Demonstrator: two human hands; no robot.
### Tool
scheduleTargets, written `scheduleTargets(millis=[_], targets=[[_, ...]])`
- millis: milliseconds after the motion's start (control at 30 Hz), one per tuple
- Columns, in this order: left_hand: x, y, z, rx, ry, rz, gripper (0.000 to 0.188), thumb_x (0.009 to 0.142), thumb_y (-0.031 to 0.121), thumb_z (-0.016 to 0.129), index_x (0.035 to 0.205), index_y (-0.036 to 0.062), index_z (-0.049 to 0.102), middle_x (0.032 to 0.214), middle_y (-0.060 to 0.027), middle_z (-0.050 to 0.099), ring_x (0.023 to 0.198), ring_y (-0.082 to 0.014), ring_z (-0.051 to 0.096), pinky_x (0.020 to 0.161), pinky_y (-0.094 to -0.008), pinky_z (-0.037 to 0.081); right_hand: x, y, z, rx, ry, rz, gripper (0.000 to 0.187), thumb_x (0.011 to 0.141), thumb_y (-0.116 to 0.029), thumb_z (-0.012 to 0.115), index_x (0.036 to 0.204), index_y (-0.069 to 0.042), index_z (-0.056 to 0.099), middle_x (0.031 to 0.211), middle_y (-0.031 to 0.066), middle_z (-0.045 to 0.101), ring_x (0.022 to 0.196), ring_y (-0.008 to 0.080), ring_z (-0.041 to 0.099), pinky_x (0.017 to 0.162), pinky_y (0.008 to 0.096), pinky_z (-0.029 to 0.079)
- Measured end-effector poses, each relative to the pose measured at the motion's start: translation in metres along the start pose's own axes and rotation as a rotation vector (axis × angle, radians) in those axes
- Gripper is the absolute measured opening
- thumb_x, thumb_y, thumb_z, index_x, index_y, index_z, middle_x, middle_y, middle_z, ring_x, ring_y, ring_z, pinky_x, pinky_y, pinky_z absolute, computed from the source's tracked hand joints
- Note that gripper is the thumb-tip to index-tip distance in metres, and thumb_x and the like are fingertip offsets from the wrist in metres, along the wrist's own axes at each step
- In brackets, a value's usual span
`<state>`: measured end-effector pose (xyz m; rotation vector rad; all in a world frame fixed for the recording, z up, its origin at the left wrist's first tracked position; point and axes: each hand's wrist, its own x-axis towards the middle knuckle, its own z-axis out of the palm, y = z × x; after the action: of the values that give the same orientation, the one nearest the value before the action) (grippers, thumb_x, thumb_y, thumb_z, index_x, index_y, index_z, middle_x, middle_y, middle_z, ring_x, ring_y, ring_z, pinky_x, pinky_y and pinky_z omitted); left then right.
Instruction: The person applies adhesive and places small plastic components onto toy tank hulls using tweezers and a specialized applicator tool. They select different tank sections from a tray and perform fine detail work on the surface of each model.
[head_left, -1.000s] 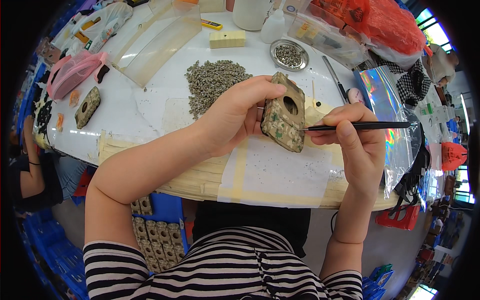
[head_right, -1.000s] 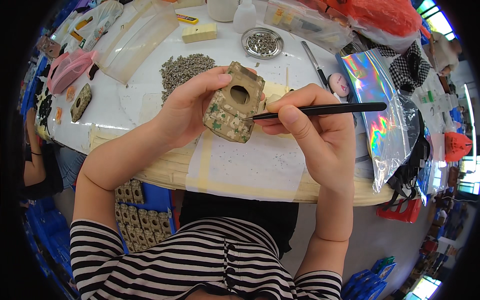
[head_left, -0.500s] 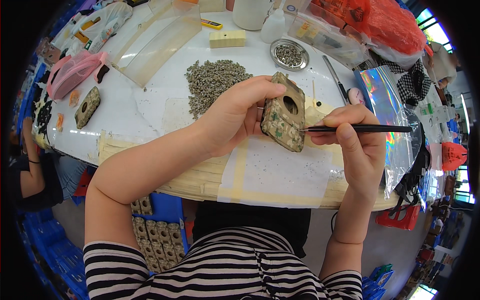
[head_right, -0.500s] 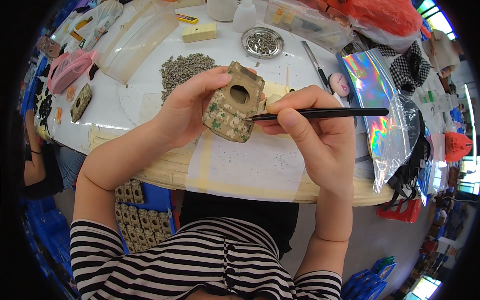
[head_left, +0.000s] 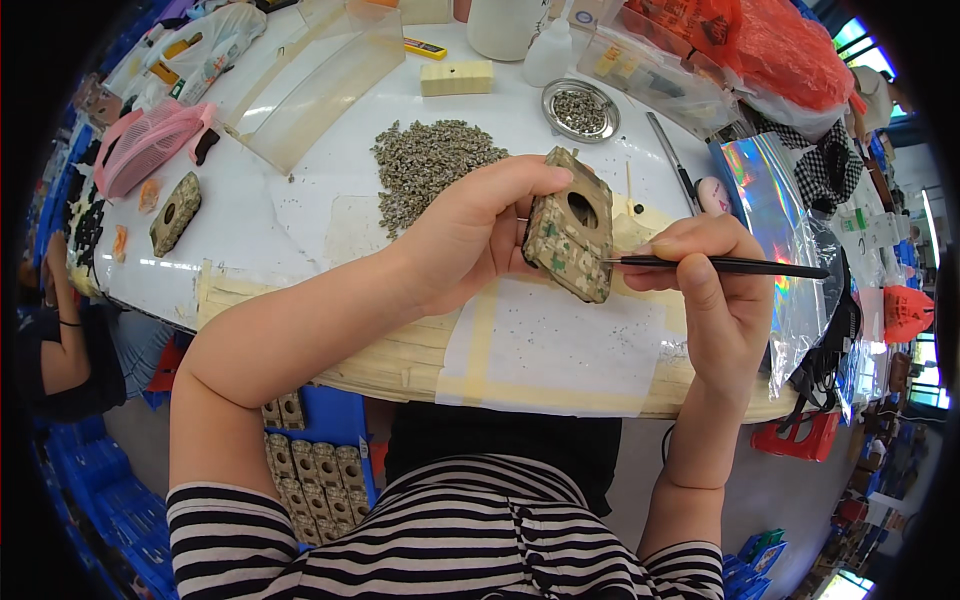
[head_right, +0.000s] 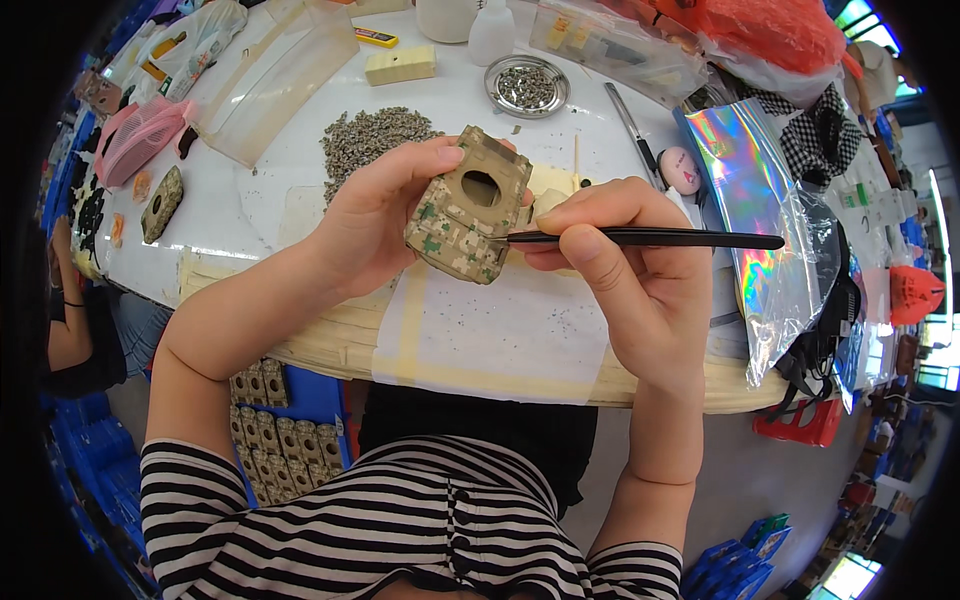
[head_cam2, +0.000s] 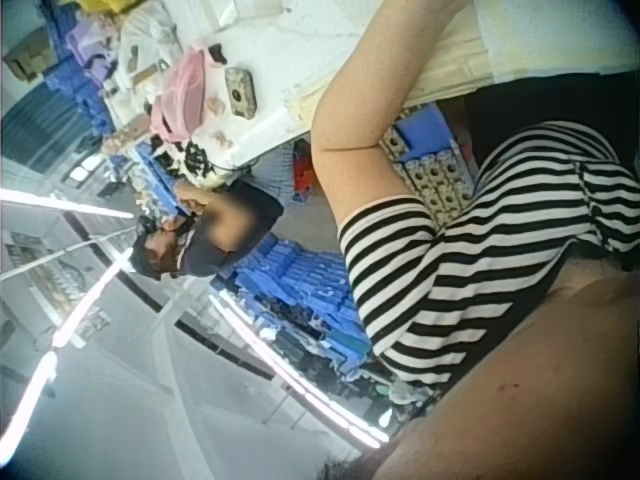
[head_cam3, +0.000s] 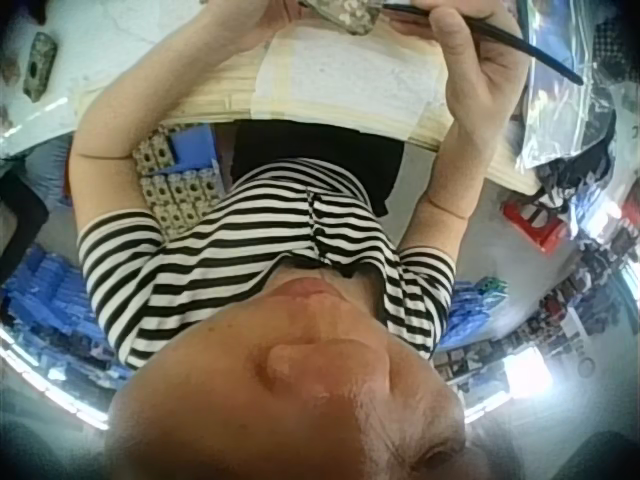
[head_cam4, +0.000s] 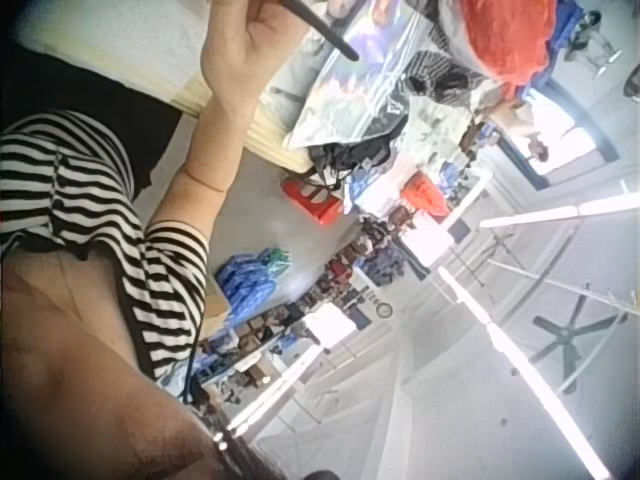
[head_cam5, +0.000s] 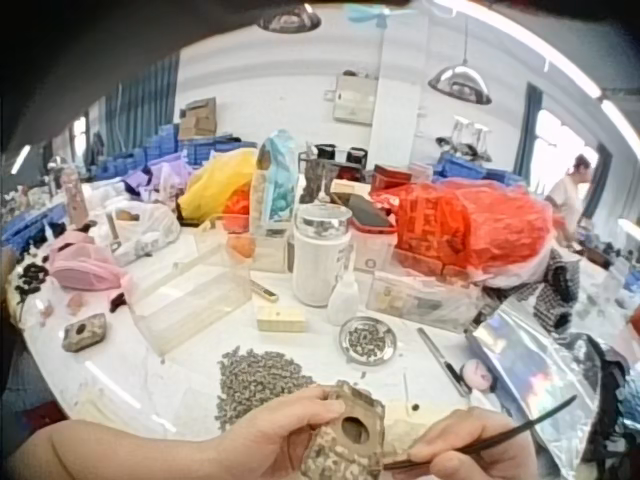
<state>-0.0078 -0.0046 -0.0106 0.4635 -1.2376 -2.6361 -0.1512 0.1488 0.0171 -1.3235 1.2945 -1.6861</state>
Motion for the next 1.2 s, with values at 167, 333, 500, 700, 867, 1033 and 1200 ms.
scheduleTargets(millis=[167,333,500,700,867,1033,1200], targets=[[-0.0002,-0.0004,-0.0012,-0.009,-0.004,-0.013,0.048,0.088,0.036,0.049,0.123,0.0027,0.053,0.111,-0.0129,0.064,0.103,-0.0187,0.061,0.089,-0.0347,0.048,0.0011,0.0005,0.0001,-0.122,-0.026,-0.033,0.023,0.095,-0.017,0.053,0.094,0.006,0.055,0.089,0.0147,0.057,0.078,0.0231,0.066,0.071,0.0316,0.059],[-0.0002,-0.0002,0.0004,-0.004,0.012,-0.006,0.049,0.088,0.036,0.048,0.123,0.0026,0.052,0.112,-0.0135,0.063,0.103,-0.0194,0.061,0.089,-0.0351,0.048,0.0,0.0005,0.0011,-0.046,-0.001,-0.005,0.015,0.093,-0.008,0.055,0.095,0.006,0.057,0.091,0.014,0.06,0.082,0.0198,0.066,0.074,0.0287,0.056],[-0.0001,-0.0005,-0.0003,0.002,0.006,0.002,0.048,0.088,0.036,0.048,0.123,0.0023,0.052,0.112,-0.0139,0.063,0.103,-0.0196,0.061,0.09,-0.0354,0.048,0.0006,0.0006,0.0004,-0.127,-0.029,-0.03,0.022,0.095,-0.015,0.052,0.096,0.007,0.055,0.093,0.0143,0.057,0.08,0.023,0.066,0.072,0.032,0.059],[-0.0001,-0.0005,-0.0005,-0.001,0.0,-0.005,0.048,0.089,0.036,0.048,0.123,0.0022,0.053,0.112,-0.0139,0.063,0.102,-0.0194,0.061,0.089,-0.0354,0.048,0.0006,0.0009,-0.0007,-0.13,-0.04,-0.045,0.021,0.095,-0.014,0.051,0.095,0.006,0.055,0.092,0.0142,0.057,0.08,0.0234,0.066,0.072,0.0321,0.059],[-0.0005,0.0001,-0.0007,0.003,0.001,-0.007,0.048,0.089,0.036,0.048,0.123,0.0023,0.053,0.112,-0.0137,0.063,0.102,-0.0192,0.061,0.089,-0.0351,0.048,0.0008,0.0003,0.0007,-0.136,-0.031,-0.039,0.02,0.095,-0.014,0.051,0.094,0.006,0.055,0.091,0.0142,0.056,0.08,0.0234,0.066,0.072,0.0322,0.059],[-0.0004,-0.0007,-0.0004,0.003,0.01,-0.007,0.048,0.088,0.036,0.048,0.123,0.0026,0.053,0.112,-0.0133,0.063,0.102,-0.019,0.061,0.089,-0.0351,0.048,0.0008,-0.0002,0.0015,-0.108,-0.014,-0.032,0.017,0.094,-0.011,0.053,0.094,0.006,0.056,0.091,0.0138,0.059,0.08,0.0219,0.066,0.073,0.0307,0.058],[-0.0007,-0.0004,-0.0008,0.0,0.005,-0.006,0.049,0.088,0.037,0.048,0.123,0.0027,0.052,0.112,-0.0133,0.063,0.103,-0.019,0.061,0.089,-0.0353,0.048,-0.0001,-0.0008,0.0053,-0.017,0.041,0.004,0.011,0.092,-0.005,0.057,0.093,0.006,0.057,0.088,0.0132,0.063,0.081,0.0185,0.066,0.074,0.027,0.055]])
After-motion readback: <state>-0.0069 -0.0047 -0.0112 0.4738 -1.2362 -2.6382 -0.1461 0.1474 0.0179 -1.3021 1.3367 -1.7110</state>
